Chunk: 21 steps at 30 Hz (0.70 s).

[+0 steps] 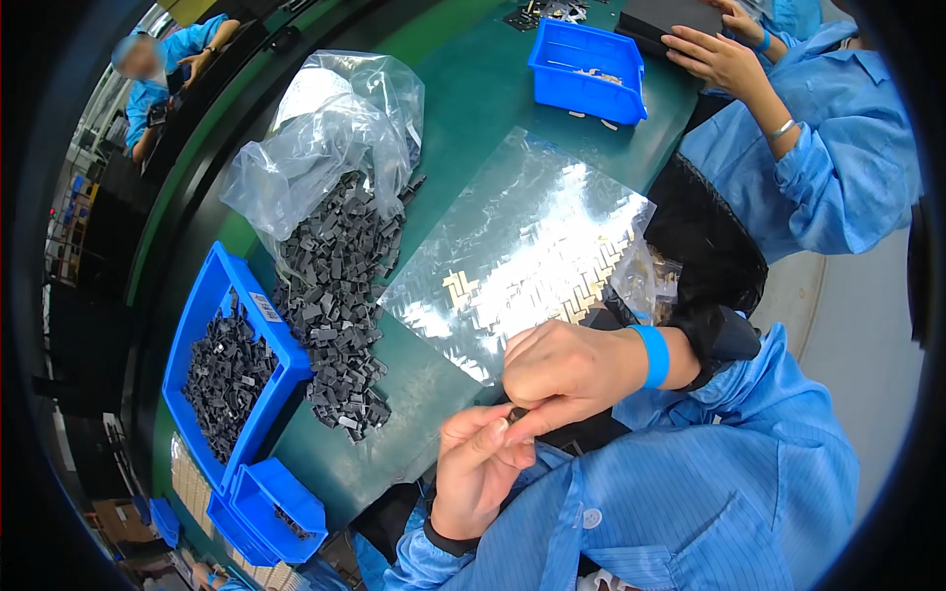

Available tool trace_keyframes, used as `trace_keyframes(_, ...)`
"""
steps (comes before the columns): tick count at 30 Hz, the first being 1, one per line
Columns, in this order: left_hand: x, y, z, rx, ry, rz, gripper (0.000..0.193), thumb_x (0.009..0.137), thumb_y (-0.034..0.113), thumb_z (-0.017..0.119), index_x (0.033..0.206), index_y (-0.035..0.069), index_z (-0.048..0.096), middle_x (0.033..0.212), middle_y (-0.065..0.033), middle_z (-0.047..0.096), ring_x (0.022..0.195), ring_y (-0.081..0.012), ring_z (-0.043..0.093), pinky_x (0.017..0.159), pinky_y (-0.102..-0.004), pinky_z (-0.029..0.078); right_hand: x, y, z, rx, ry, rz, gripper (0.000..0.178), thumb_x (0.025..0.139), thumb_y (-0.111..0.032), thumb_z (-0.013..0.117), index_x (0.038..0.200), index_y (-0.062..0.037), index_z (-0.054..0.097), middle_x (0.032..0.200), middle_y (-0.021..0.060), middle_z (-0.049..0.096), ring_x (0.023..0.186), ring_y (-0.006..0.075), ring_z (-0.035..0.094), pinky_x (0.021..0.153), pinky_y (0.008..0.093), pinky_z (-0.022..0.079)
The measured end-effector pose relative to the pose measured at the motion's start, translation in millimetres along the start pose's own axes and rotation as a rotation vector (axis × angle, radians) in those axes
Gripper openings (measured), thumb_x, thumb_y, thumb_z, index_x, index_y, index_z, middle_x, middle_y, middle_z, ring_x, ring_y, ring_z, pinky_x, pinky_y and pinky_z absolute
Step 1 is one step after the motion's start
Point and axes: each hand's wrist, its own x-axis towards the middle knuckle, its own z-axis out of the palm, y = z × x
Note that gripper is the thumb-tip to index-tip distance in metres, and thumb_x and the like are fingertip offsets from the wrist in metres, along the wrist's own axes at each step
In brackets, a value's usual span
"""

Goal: Assembling small electronic components by fitting gold connectors into black plastic housings at a factory workstation.

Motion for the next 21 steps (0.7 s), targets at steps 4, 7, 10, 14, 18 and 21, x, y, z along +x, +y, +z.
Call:
trace_keyframes(4, -4, 4, 7, -0.008, 0.165, 0.091, 0.017, 0.085, 0.008, 0.052, 0.099, -0.001, 0.057, 0.076, -0.0117, 0.059, 0.061, -0.0177, 0.056, 0.057, -0.0259, 0.049, 1, -1, -4, -0.01, 0.004, -0.002, 0.025, 0.083, -0.024, 0.058, 0.074, -0.004, 0.045, 0.063, 0.0014, 0.054, 0.054, 0.0064, 0.047, 0.048, 0.0224, 0.037)
trace_keyframes(7, -9, 48, 12, 0.327, 0.21, 0.676, 0.02, 0.083, 0.002, 0.053, 0.103, -0.002, 0.051, 0.087, -0.0099, 0.055, 0.068, -0.0132, 0.053, 0.059, -0.0206, 0.05, -11, -8, -5, -0.016, 0.019, 0.002, 0.025, 0.083, -0.023, 0.058, 0.074, -0.0037, 0.046, 0.063, 0.0015, 0.054, 0.055, 0.0065, 0.048, 0.049, 0.0224, 0.037)
trace_keyframes(10, -44, 119, 10, 0.889, 0.373, 1.125, 0.025, 0.086, 0.005, 0.051, 0.11, -0.003, 0.051, 0.106, -0.0139, 0.057, 0.091, -0.0173, 0.058, 0.07, -0.0231, 0.051, -19, -11, 1, -0.016, -0.011, 0.003, 0.025, 0.083, -0.023, 0.058, 0.075, -0.0035, 0.046, 0.063, 0.0016, 0.054, 0.055, 0.0065, 0.048, 0.049, 0.0224, 0.037)
trace_keyframes(14, -29, 145, 18, 1.32, 0.799, 1.243, 0.035, 0.081, 0.005, 0.057, 0.114, -0.002, 0.049, 0.11, -0.0133, 0.053, 0.095, -0.0209, 0.055, 0.078, -0.0284, 0.046, -25, 9, -11, -0.018, 0.019, -0.015, 0.024, 0.083, -0.022, 0.058, 0.075, -0.0032, 0.046, 0.064, 0.0017, 0.054, 0.056, 0.0065, 0.048, 0.05, 0.0223, 0.038)
trace_keyframes(18, -21, 116, 5, 1.56, 0.794, 1.191, 0.039, 0.081, 0.006, 0.056, 0.119, 0.0, 0.046, 0.121, -0.0147, 0.046, 0.106, -0.0236, 0.049, 0.085, -0.0337, 0.044, -27, 15, -14, -0.03, 0.017, -0.008, 0.023, 0.083, -0.022, 0.058, 0.075, -0.0029, 0.047, 0.064, 0.0018, 0.054, 0.056, 0.0066, 0.048, 0.05, 0.0222, 0.038)
trace_keyframes(21, 1, 46, 9, 0.806, 0.445, 0.574, 0.05, 0.081, 0.007, 0.057, 0.125, 0.001, 0.035, 0.12, -0.0157, 0.044, 0.109, -0.0282, 0.047, 0.093, -0.0431, 0.038, -27, 10, -12, -0.045, 0.019, 0.001, 0.023, 0.083, -0.021, 0.058, 0.076, -0.0027, 0.047, 0.065, 0.0019, 0.055, 0.056, 0.0066, 0.049, 0.051, 0.0222, 0.038)
